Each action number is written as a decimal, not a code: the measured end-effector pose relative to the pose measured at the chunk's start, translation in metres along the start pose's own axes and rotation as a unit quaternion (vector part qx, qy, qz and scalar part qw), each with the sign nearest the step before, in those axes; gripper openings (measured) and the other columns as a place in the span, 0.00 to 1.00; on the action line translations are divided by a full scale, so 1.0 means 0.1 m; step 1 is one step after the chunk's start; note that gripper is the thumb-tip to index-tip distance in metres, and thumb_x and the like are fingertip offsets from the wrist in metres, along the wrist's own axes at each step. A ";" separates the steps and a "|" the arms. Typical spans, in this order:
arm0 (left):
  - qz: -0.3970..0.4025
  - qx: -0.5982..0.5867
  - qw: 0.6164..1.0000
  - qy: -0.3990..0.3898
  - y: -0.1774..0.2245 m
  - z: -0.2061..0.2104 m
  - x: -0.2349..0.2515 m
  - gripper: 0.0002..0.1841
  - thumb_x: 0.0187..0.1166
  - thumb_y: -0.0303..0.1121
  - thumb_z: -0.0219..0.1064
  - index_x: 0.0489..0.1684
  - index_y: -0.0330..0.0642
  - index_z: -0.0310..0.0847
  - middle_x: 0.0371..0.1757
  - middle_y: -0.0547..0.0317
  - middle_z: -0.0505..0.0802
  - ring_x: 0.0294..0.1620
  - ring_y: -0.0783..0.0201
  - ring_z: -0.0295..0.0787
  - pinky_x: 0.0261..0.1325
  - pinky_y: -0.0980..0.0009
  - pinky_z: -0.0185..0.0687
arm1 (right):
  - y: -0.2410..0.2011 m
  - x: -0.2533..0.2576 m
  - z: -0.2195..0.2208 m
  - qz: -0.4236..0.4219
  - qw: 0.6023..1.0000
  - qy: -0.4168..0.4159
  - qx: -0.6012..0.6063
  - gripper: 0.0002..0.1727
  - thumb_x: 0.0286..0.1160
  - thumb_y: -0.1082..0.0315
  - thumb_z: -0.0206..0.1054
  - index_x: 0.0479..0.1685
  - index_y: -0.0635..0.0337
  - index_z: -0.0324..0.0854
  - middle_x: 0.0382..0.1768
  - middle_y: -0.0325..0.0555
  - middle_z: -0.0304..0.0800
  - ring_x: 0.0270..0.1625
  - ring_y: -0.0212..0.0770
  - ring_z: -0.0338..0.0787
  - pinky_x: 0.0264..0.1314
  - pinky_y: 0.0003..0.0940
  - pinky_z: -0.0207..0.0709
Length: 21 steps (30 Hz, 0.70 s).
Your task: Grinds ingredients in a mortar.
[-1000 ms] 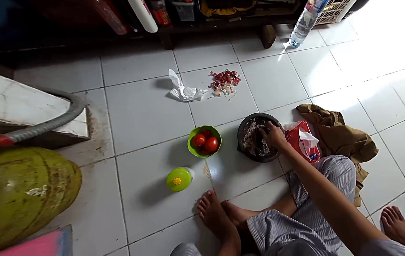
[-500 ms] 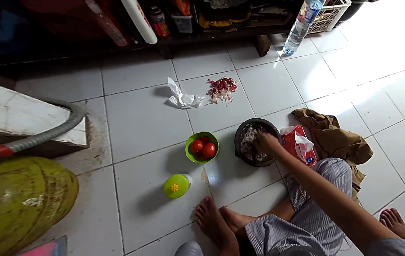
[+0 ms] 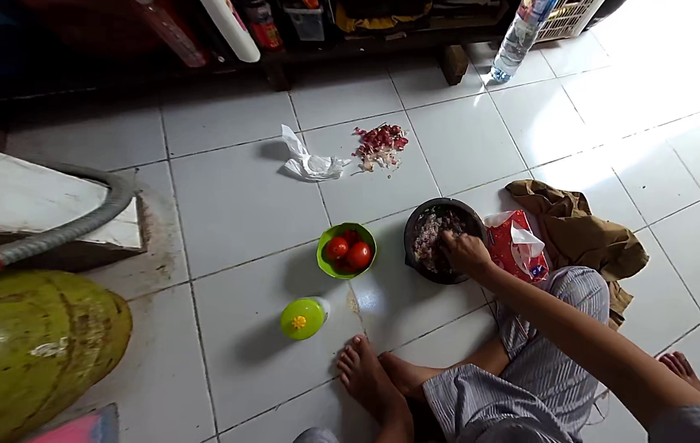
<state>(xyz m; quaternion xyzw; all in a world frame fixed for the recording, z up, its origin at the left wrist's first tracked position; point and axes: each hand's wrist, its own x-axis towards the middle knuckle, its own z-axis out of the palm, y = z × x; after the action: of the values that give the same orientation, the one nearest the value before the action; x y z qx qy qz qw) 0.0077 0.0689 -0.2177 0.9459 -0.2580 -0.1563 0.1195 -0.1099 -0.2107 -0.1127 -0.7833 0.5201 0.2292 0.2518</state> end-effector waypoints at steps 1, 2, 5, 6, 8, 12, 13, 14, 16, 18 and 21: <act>-0.001 0.000 1.000 -0.004 0.03 -0.02 0.01 0.23 0.92 0.35 0.48 0.81 0.36 0.70 0.82 0.32 0.75 0.87 0.36 0.63 0.84 0.37 0.56 | 0.02 0.11 -0.10 0.007 1.000 0.014 0.018 0.25 0.94 0.54 0.52 0.79 0.60 0.72 0.58 0.69 0.89 0.65 0.69 0.88 0.65 0.66 0.78; 0.009 0.013 1.000 -0.016 0.04 -0.05 0.00 0.23 0.90 0.32 0.50 0.82 0.37 0.69 0.82 0.30 0.74 0.87 0.35 0.63 0.85 0.37 0.55 | 0.05 0.21 -0.17 0.015 0.999 0.022 0.041 0.25 0.91 0.53 0.57 0.77 0.59 0.74 0.58 0.68 0.89 0.65 0.68 0.88 0.64 0.67 0.79; 0.025 0.046 0.998 -0.021 0.00 -0.06 -0.02 0.25 0.88 0.33 0.51 0.84 0.38 0.67 0.83 0.31 0.73 0.87 0.35 0.63 0.85 0.39 0.56 | 0.11 0.21 -0.10 0.023 0.998 0.004 0.065 0.28 0.87 0.52 0.62 0.78 0.59 0.75 0.61 0.67 0.88 0.65 0.68 0.88 0.64 0.69 0.79; 0.018 0.034 0.999 -0.015 0.01 -0.04 -0.01 0.24 0.89 0.31 0.51 0.84 0.38 0.68 0.83 0.31 0.73 0.87 0.35 0.63 0.84 0.38 0.57 | 0.09 0.13 -0.04 0.016 0.998 -0.010 0.054 0.28 0.89 0.52 0.58 0.81 0.58 0.71 0.63 0.68 0.87 0.68 0.68 0.86 0.67 0.68 0.77; 0.013 0.024 1.000 0.006 0.02 0.02 0.01 0.22 0.89 0.29 0.51 0.80 0.37 0.71 0.81 0.32 0.76 0.86 0.36 0.65 0.83 0.37 0.59 | 0.03 -0.01 0.02 0.005 1.000 -0.014 0.023 0.28 0.94 0.53 0.49 0.84 0.59 0.67 0.63 0.69 0.87 0.70 0.69 0.85 0.71 0.65 0.75; 0.044 0.045 0.998 -0.011 0.00 -0.05 -0.04 0.26 0.86 0.30 0.52 0.84 0.37 0.68 0.82 0.28 0.72 0.87 0.34 0.63 0.86 0.39 0.55 | 0.11 0.29 -0.14 0.025 0.997 0.039 0.065 0.27 0.91 0.50 0.56 0.78 0.59 0.73 0.57 0.69 0.89 0.63 0.69 0.89 0.62 0.67 0.80; 0.044 0.048 0.998 -0.016 0.00 -0.08 -0.04 0.26 0.85 0.29 0.54 0.84 0.37 0.68 0.82 0.28 0.73 0.87 0.34 0.63 0.85 0.38 0.56 | 0.13 0.36 -0.17 0.032 0.996 0.039 0.079 0.27 0.89 0.50 0.59 0.76 0.60 0.75 0.57 0.68 0.89 0.63 0.68 0.89 0.60 0.67 0.80; 0.041 0.053 0.998 -0.018 0.00 -0.09 -0.04 0.26 0.85 0.28 0.55 0.84 0.38 0.68 0.82 0.29 0.73 0.87 0.34 0.63 0.85 0.38 0.57 | 0.13 0.35 -0.15 0.033 0.995 0.037 0.082 0.27 0.88 0.50 0.61 0.75 0.60 0.75 0.57 0.68 0.89 0.63 0.68 0.89 0.60 0.68 0.80; 0.034 0.036 0.999 -0.005 -0.01 -0.05 -0.04 0.24 0.86 0.25 0.54 0.82 0.37 0.70 0.81 0.30 0.74 0.86 0.35 0.65 0.84 0.38 0.57 | 0.08 0.13 -0.04 0.027 0.998 0.012 0.064 0.28 0.89 0.52 0.58 0.80 0.61 0.72 0.61 0.69 0.88 0.66 0.68 0.87 0.65 0.68 0.78; 0.023 0.010 1.000 0.016 -0.02 0.02 -0.01 0.22 0.89 0.28 0.51 0.81 0.36 0.71 0.81 0.31 0.76 0.86 0.36 0.65 0.84 0.37 0.57 | 0.03 -0.06 0.03 0.009 0.999 -0.010 0.031 0.28 0.94 0.53 0.50 0.82 0.61 0.68 0.62 0.69 0.87 0.69 0.68 0.86 0.69 0.65 0.76; 0.013 -0.029 0.999 0.018 -0.01 -0.01 -0.05 0.23 0.92 0.34 0.47 0.81 0.35 0.70 0.82 0.31 0.75 0.87 0.37 0.64 0.86 0.38 0.54 | 0.16 0.13 -0.02 0.013 0.998 0.022 0.064 0.29 0.92 0.50 0.54 0.82 0.59 0.70 0.59 0.70 0.89 0.66 0.70 0.88 0.67 0.67 0.78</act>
<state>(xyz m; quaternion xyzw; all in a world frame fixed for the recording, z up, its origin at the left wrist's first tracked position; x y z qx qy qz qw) 0.0047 0.0722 -0.2159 0.9414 -0.2634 -0.1447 0.1531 -0.1202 -0.2260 -0.1216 -0.7632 0.5497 0.1814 0.2872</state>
